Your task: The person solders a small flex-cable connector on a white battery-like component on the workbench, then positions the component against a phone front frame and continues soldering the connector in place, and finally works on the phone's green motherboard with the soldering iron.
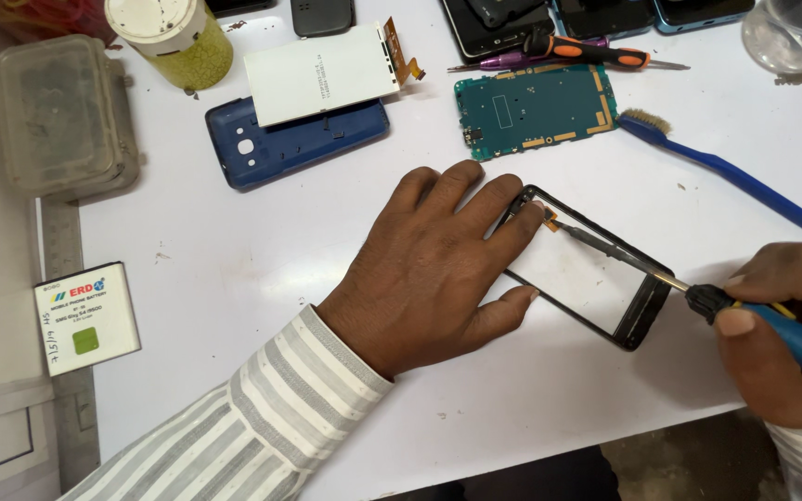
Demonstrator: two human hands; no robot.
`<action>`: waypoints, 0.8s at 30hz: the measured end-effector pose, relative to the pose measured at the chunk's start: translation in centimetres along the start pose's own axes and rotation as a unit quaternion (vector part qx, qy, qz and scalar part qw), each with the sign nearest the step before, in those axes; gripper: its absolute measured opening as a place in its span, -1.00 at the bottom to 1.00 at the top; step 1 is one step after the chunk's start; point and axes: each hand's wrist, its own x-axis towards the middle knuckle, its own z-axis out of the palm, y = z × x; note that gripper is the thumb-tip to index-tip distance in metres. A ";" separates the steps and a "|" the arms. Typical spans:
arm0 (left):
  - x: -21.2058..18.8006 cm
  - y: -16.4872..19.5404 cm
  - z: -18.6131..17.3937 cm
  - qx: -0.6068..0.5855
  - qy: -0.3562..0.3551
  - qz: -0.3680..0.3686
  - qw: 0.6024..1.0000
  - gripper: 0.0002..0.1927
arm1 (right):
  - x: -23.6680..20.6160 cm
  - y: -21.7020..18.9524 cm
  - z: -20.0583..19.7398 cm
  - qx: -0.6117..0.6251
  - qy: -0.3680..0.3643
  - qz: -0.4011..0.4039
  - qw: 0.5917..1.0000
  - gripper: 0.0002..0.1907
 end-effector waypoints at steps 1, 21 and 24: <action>0.0 0.0 0.0 0.000 0.001 0.000 1.000 -0.43 | 0.0 0.0 0.0 0.002 0.001 0.001 1.000 -0.73; 0.0 0.0 0.1 0.009 -0.011 -0.001 1.000 -0.41 | 0.0 0.7 0.0 0.006 0.001 0.010 1.000 -0.74; -0.1 -0.1 0.1 0.013 -0.010 0.002 1.000 -0.41 | 0.0 0.7 -0.1 -0.002 -0.004 0.005 1.000 -0.73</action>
